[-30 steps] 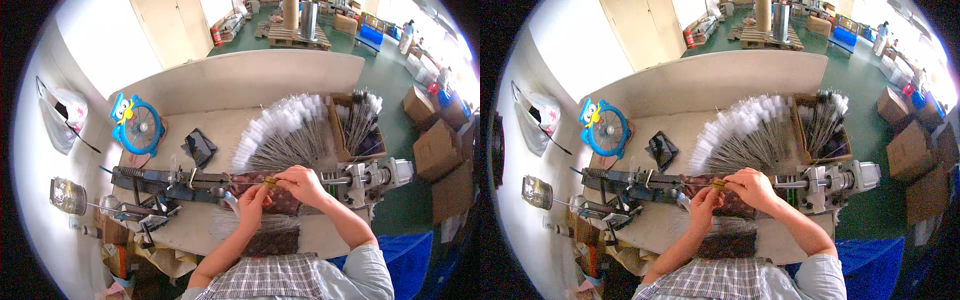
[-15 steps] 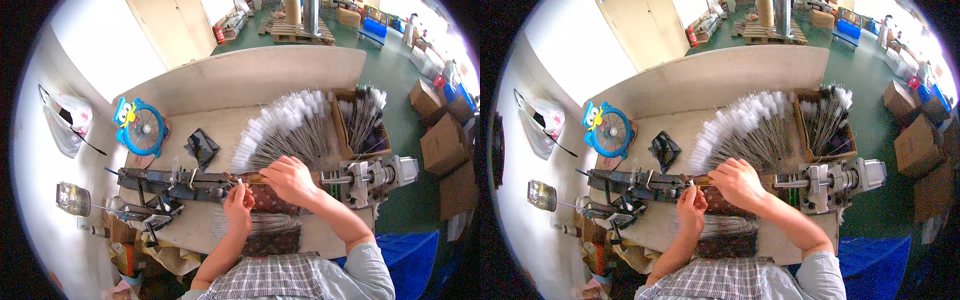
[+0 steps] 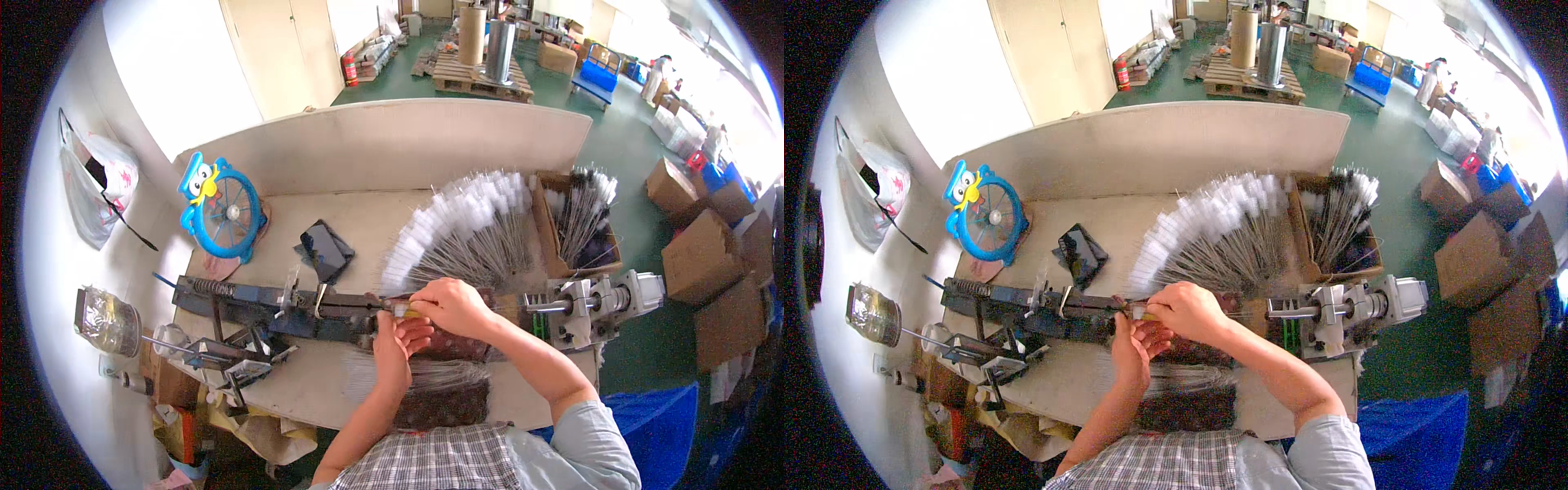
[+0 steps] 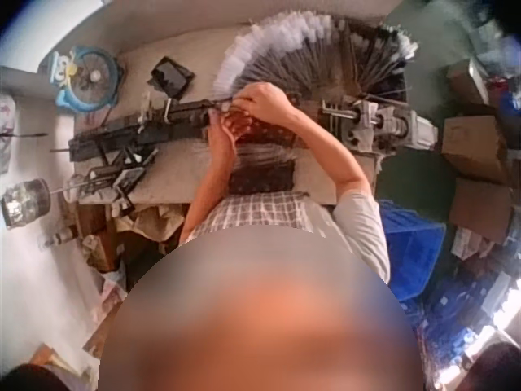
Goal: Manufacturing cleaning brushes by inserting bristles into metal handles using an assembly machine.
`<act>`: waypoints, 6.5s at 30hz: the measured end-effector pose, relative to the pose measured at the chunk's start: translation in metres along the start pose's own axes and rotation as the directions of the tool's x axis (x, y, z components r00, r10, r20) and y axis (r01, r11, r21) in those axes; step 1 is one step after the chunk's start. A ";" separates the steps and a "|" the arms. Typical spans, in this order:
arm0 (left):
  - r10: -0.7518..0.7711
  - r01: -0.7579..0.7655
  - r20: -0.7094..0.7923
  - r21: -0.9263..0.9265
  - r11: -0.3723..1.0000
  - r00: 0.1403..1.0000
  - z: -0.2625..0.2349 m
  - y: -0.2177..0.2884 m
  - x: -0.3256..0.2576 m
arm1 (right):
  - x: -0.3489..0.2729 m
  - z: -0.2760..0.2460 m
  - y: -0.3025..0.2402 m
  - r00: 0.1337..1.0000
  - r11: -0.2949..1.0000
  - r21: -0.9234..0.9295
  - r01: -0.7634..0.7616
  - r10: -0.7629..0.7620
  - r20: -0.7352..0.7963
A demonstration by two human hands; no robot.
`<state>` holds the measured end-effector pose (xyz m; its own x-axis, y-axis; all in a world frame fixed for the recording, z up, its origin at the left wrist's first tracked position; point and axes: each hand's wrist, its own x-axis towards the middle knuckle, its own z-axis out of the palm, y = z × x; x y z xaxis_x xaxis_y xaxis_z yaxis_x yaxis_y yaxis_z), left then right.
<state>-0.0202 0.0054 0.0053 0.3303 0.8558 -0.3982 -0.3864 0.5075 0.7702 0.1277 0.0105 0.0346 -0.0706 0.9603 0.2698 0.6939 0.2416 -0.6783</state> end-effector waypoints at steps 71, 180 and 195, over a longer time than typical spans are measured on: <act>0.143 -0.193 -0.151 -0.405 0.893 0.978 0.011 -0.013 0.003 | -0.019 0.011 -0.014 0.932 0.930 -0.294 0.223 -0.292 -0.217; 0.220 -0.771 0.778 0.622 -0.137 0.589 0.092 -0.038 0.040 | -0.124 -0.028 0.023 0.865 0.847 -0.514 -0.138 0.355 0.353; 0.425 -0.831 0.898 0.319 -0.456 0.112 0.071 0.057 -0.043 | -0.078 -0.110 0.056 0.989 0.795 -0.594 0.121 -0.044 0.142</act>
<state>0.0047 -0.0096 0.1013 0.6461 0.2215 0.7304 0.1768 -0.9744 0.1391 0.2506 -0.0666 0.0508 -0.2023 0.9587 0.2000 0.9691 0.2254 -0.1004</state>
